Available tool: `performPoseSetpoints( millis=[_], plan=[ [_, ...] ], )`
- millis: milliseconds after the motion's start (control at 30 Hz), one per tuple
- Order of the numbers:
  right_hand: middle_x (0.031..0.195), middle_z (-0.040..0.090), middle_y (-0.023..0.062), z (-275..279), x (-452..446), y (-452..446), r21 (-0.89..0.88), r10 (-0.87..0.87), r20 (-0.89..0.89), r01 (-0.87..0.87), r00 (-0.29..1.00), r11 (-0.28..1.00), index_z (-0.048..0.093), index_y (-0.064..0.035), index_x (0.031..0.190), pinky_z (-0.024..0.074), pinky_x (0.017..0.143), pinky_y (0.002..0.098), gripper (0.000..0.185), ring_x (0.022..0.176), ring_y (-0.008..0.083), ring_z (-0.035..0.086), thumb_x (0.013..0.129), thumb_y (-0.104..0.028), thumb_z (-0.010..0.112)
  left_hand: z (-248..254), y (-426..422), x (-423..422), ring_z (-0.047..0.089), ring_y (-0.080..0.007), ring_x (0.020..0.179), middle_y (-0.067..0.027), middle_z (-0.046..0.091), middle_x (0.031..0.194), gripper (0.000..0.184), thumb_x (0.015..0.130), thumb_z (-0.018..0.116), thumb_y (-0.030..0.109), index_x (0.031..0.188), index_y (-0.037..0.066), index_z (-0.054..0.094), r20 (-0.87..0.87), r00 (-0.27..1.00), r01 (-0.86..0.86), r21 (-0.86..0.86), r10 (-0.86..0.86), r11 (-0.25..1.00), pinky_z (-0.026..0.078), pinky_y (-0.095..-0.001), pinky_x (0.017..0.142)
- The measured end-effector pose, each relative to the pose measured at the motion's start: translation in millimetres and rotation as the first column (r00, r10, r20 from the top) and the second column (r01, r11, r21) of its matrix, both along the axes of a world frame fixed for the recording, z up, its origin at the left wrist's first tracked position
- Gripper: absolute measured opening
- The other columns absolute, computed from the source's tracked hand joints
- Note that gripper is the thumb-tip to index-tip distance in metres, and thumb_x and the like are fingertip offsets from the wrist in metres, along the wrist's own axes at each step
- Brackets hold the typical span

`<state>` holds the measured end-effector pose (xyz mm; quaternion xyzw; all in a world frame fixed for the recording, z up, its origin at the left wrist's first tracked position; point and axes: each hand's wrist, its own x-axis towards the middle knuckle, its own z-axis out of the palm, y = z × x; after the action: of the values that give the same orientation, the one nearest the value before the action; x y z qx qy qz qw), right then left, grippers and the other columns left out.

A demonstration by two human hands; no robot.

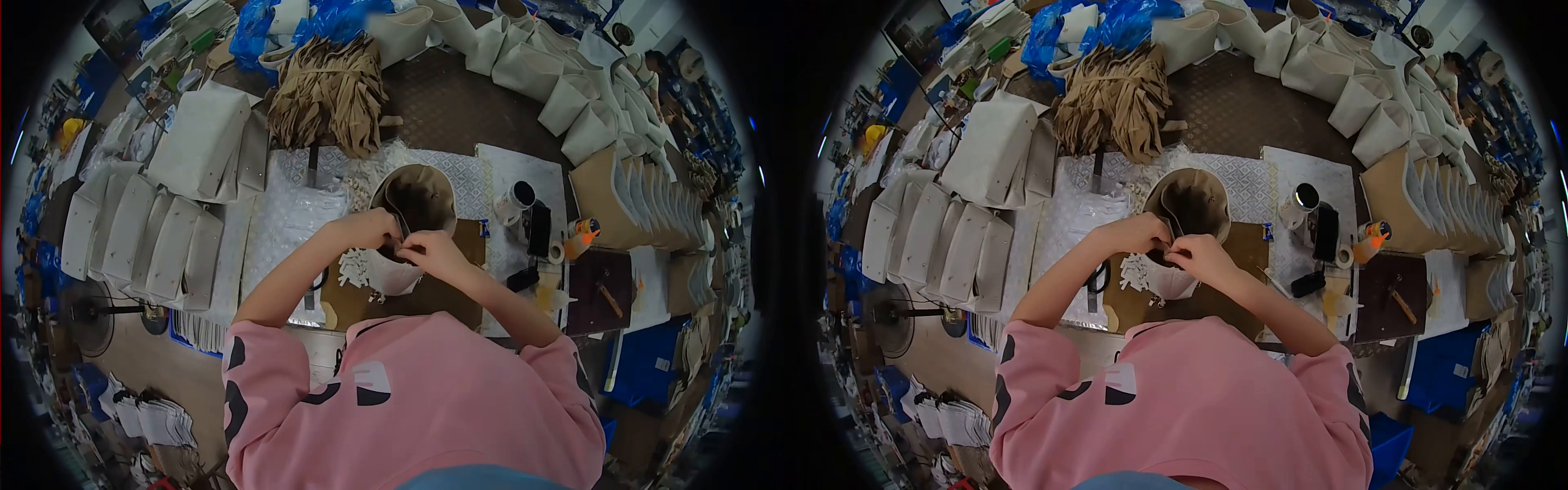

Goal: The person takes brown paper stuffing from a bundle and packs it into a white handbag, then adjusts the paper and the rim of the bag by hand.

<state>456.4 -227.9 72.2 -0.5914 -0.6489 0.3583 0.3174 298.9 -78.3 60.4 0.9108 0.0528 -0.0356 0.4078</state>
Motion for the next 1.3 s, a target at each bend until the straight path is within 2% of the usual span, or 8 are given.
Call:
performPoseSetpoints(
  millis=[100, 300, 500, 933, 1033, 1100, 1233, 1300],
  plan=[
    [0.082, 0.068, 0.0145, -13.7, 2.2, -4.4, 0.112, 0.134, 0.081, -0.143, 0.988, 0.983, 0.068, 0.0005, 0.090, 0.0514, 0.071, 0.0375, 0.023, 0.077, 0.0300, 0.066, 0.084, -0.021, 0.072, -6.4, -1.3, -3.2, 0.065, -0.0357, 0.091, -0.0185, 0.069, 0.089, 0.028, 0.067, 0.058, -0.008, 0.090, -0.001, 0.072, 0.030, 0.998, 0.059, 0.100, -0.062, 0.993, 0.051, -0.0397, 0.082],
    [0.098, 0.067, 0.0141, -2.7, 12.1, -23.5, 0.038, 0.186, 0.023, -0.187, 0.982, 0.982, 0.067, -0.0008, 0.100, 0.0516, 0.078, 0.0377, 0.028, 0.089, 0.0312, 0.065, 0.082, -0.022, 0.072, -2.3, -7.6, -8.5, 0.064, -0.0335, 0.095, -0.0150, 0.070, 0.093, 0.031, 0.069, 0.053, -0.011, 0.090, 0.001, 0.073, 0.139, 0.987, 0.075, 0.083, -0.086, 0.994, 0.051, -0.0400, 0.084],
    [0.096, 0.066, 0.0126, -20.9, 7.1, -29.9, 0.114, 0.084, 0.013, -0.085, 0.996, 0.990, 0.067, -0.0016, 0.100, 0.0519, 0.075, 0.0367, 0.028, 0.085, 0.0293, 0.065, 0.081, -0.021, 0.073, 4.9, -12.2, -12.3, 0.063, -0.0321, 0.095, -0.0125, 0.069, 0.092, 0.032, 0.071, 0.054, -0.011, 0.091, 0.004, 0.073, 0.137, 0.989, 0.042, 0.081, -0.053, 0.996, 0.051, -0.0402, 0.084],
    [0.085, 0.065, 0.0094, -19.7, 1.2, -30.5, 0.146, 0.079, 0.053, -0.086, 0.995, 0.985, 0.066, -0.0043, 0.090, 0.0508, 0.070, 0.0374, 0.020, 0.080, 0.0281, 0.064, 0.083, -0.022, 0.071, 20.3, -16.5, -21.3, 0.062, -0.0343, 0.097, -0.0153, 0.068, 0.094, 0.032, 0.073, 0.052, -0.009, 0.096, 0.003, 0.071, 0.075, 0.997, 0.013, 0.065, -0.017, 0.998, 0.050, -0.0417, 0.085],
    [0.084, 0.064, 0.0088, -19.5, 1.7, -31.5, 0.135, 0.036, 0.050, -0.043, 0.998, 0.990, 0.064, -0.0051, 0.087, 0.0504, 0.067, 0.0374, 0.018, 0.078, 0.0280, 0.064, 0.084, -0.022, 0.070, 33.5, -17.0, -30.2, 0.063, -0.0345, 0.094, -0.0169, 0.068, 0.092, 0.023, 0.080, 0.057, -0.003, 0.098, 0.002, 0.070, -0.009, 0.997, -0.076, 0.071, 0.077, 0.995, 0.050, -0.0414, 0.083],
    [0.082, 0.064, 0.0086, -16.6, 0.7, -34.7, 0.082, -0.051, 0.020, 0.049, 0.999, 0.995, 0.064, -0.0058, 0.086, 0.0502, 0.066, 0.0374, 0.017, 0.076, 0.0280, 0.064, 0.084, -0.022, 0.069, 40.8, -16.6, -36.8, 0.063, -0.0344, 0.091, -0.0168, 0.068, 0.091, 0.017, 0.082, 0.064, 0.007, 0.098, 0.003, 0.070, -0.010, 0.993, -0.116, -0.021, 0.116, 0.993, 0.050, -0.0410, 0.081],
    [0.081, 0.063, 0.0087, -18.8, -1.5, -35.5, 0.083, -0.150, 0.022, 0.148, 0.988, 0.986, 0.063, -0.0062, 0.086, 0.0496, 0.064, 0.0374, 0.017, 0.073, 0.0280, 0.064, 0.082, -0.022, 0.070, 34.3, -22.0, -41.6, 0.064, -0.0333, 0.086, -0.0153, 0.067, 0.089, 0.027, 0.082, 0.075, 0.024, 0.098, 0.003, 0.070, 0.029, 0.989, -0.147, 0.025, 0.146, 0.989, 0.050, -0.0406, 0.077],
    [0.080, 0.063, 0.0087, -17.1, -2.3, -35.8, 0.069, -0.159, 0.046, 0.156, 0.986, 0.985, 0.063, -0.0061, 0.086, 0.0497, 0.064, 0.0371, 0.018, 0.073, 0.0279, 0.064, 0.082, -0.022, 0.070, 25.8, -22.4, -42.4, 0.064, -0.0326, 0.085, -0.0137, 0.067, 0.087, 0.028, 0.079, 0.076, 0.025, 0.097, 0.004, 0.070, 0.068, 0.984, -0.170, 0.037, 0.167, 0.985, 0.050, -0.0406, 0.076]
  ],
)
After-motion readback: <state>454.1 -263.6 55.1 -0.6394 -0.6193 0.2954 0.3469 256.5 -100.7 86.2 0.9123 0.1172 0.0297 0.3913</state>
